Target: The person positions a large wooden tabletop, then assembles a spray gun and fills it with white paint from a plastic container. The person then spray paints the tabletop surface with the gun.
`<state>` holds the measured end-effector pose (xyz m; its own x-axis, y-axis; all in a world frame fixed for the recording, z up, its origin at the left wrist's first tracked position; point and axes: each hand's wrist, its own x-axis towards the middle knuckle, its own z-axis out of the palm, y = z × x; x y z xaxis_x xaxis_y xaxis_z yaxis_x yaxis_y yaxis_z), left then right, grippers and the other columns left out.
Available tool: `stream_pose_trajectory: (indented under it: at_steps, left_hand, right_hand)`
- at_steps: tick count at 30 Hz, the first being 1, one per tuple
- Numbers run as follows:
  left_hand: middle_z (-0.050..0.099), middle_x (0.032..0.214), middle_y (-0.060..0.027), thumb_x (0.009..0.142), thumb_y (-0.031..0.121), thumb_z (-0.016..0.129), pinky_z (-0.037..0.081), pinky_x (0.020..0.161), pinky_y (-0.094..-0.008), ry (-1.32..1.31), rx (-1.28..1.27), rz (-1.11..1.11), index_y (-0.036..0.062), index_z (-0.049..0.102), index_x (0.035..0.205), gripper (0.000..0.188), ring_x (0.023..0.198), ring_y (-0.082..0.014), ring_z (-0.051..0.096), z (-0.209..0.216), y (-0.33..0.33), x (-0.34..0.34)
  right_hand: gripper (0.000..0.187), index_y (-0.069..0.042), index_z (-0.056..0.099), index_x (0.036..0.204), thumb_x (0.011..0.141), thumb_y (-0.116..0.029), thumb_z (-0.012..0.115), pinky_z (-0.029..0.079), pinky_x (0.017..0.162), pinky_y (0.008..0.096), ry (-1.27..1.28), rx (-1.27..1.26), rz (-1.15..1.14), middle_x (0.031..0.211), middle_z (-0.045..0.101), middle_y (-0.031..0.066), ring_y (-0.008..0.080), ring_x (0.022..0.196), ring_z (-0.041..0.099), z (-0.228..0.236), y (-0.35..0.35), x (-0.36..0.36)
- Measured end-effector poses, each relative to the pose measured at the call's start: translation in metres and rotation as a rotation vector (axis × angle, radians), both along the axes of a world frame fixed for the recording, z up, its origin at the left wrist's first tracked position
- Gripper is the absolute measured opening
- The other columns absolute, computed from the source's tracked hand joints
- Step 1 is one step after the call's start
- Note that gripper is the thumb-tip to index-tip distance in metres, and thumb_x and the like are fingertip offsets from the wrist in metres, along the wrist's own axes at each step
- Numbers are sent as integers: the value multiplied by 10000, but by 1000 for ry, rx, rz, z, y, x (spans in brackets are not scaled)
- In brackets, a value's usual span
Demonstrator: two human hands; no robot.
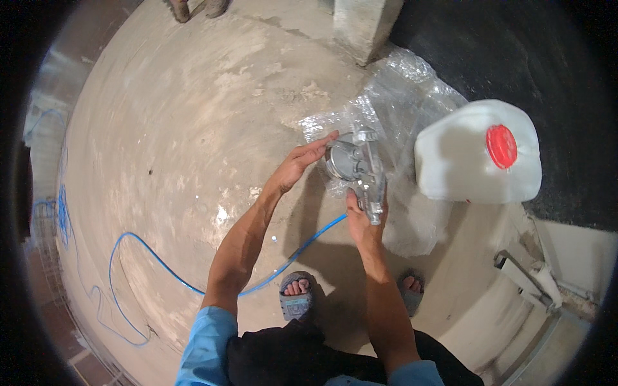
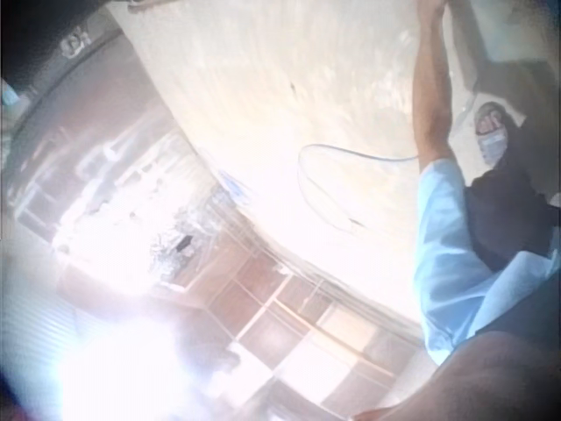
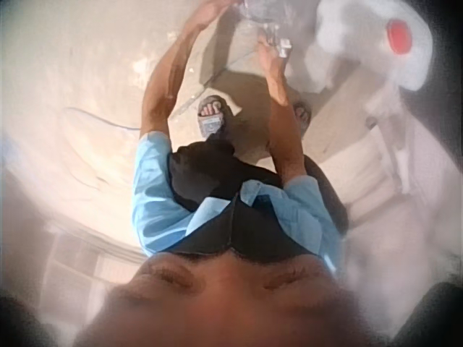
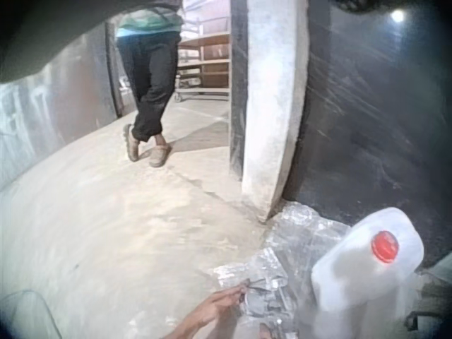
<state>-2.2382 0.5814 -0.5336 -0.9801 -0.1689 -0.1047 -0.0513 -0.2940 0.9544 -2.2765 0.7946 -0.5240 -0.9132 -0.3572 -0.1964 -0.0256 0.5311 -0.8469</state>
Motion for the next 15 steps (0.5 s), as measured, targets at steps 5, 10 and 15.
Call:
stream_pose_trajectory:
  at_steps: [5, 10, 15]
  left_hand:
    - [502, 1466, -53, 1020, 266, 528, 345, 1110, -320, 6, 105, 153, 37, 581, 1344, 401, 1337, -188, 452, -10, 14, -7]
    - [560, 1403, -91, 1015, 208, 544, 380, 1068, -300, 37, 186, 298, -2, 637, 1247, 326, 1260, -168, 512, -19, 25, -11]
    - [608, 1333, -92, 1012, 190, 549, 394, 1040, -295, 26, 189, 327, 6, 660, 1198, 285, 1203, -161, 544, -21, 23, -16]
  right_hand:
    - [459, 24, 535, 1251, 902, -229, 692, 477, 878, 400, 161, 16, 61, 1114, 628, 173, 280, 976, 598, 16, 5, -6]
    - [487, 26, 525, 1286, 904, -227, 694, 493, 832, 404, 83, 7, 100, 1062, 641, 166, 264, 925, 601, 26, 4, -11]
    - [520, 43, 499, 1308, 909, -234, 687, 502, 805, 395, 42, 22, 59, 1060, 634, 170, 246, 919, 600, 20, 0, -6]
